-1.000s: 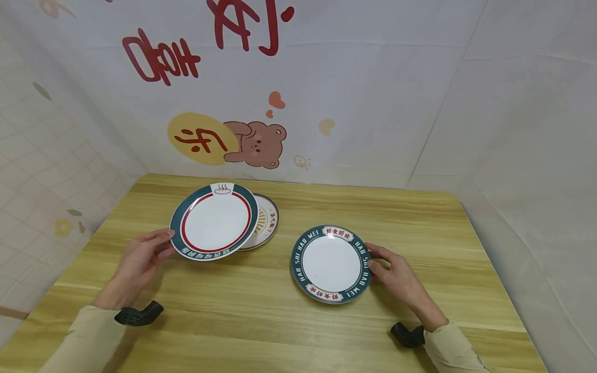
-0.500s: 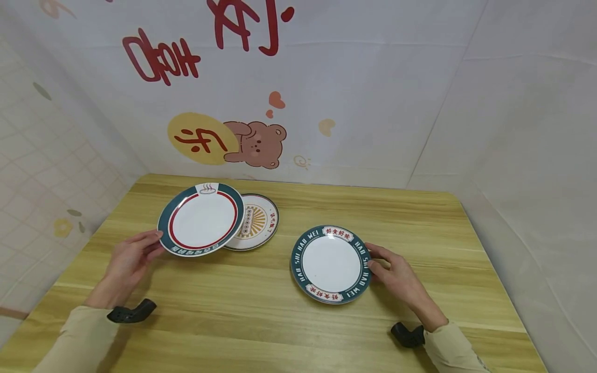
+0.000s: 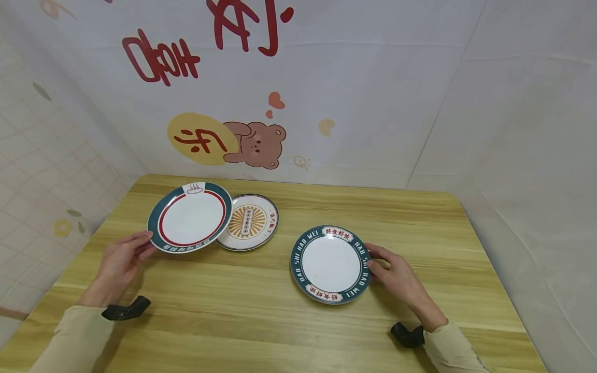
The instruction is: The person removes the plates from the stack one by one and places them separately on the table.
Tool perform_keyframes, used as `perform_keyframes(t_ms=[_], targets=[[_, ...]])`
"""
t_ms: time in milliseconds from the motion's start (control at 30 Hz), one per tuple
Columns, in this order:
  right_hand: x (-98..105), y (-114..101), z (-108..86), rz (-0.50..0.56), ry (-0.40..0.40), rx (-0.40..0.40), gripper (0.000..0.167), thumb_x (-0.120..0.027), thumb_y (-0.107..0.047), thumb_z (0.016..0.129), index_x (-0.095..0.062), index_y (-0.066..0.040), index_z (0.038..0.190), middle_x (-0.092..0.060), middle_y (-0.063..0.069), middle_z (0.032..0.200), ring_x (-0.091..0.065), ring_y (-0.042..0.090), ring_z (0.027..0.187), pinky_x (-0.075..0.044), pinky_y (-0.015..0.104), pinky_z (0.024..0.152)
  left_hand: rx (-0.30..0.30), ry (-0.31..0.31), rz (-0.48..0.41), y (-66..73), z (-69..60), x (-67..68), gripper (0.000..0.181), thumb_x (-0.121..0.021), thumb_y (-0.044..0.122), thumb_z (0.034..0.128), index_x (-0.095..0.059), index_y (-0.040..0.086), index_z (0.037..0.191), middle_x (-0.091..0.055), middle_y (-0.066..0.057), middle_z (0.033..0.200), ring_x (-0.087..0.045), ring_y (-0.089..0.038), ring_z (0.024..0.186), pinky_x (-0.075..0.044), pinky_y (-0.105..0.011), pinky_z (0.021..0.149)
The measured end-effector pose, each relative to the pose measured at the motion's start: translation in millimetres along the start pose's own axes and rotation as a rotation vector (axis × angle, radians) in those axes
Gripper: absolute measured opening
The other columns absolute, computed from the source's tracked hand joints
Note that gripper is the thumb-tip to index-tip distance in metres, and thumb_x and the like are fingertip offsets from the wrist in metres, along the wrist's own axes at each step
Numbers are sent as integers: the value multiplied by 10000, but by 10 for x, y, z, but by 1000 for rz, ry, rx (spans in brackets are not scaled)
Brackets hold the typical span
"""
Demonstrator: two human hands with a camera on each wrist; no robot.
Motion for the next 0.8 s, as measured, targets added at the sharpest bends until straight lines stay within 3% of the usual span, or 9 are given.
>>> perform_keyframes(t_ms=[367, 800], targets=[[-1, 8, 13, -14, 6, -3, 503, -564, -140, 1077, -438, 33, 1532, -501, 337, 1449, -598, 466, 1211, -634, 354, 846, 20, 80, -52, 33, 52, 155, 254, -637, -57, 982, -796, 64, 825, -734, -40, 829, -745, -135, 753, -635, -272, 723], [-1, 7, 8, -7, 0, 6, 507, -566, -147, 1078, -435, 33, 1534, -499, 330, 1456, -594, 459, 1219, -633, 351, 852, 39, 169, -42, 27, 101, 311, 198, -657, -7, 987, -794, 88, 881, -731, -30, 857, -751, -136, 781, -630, -274, 735]])
Point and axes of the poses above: each hand's wrist, its own z-axis towards the middle knuckle, its own x-axis out of the back of the hand, y = z × x, the point moved 4 cm from there along z, towards the middle knuckle
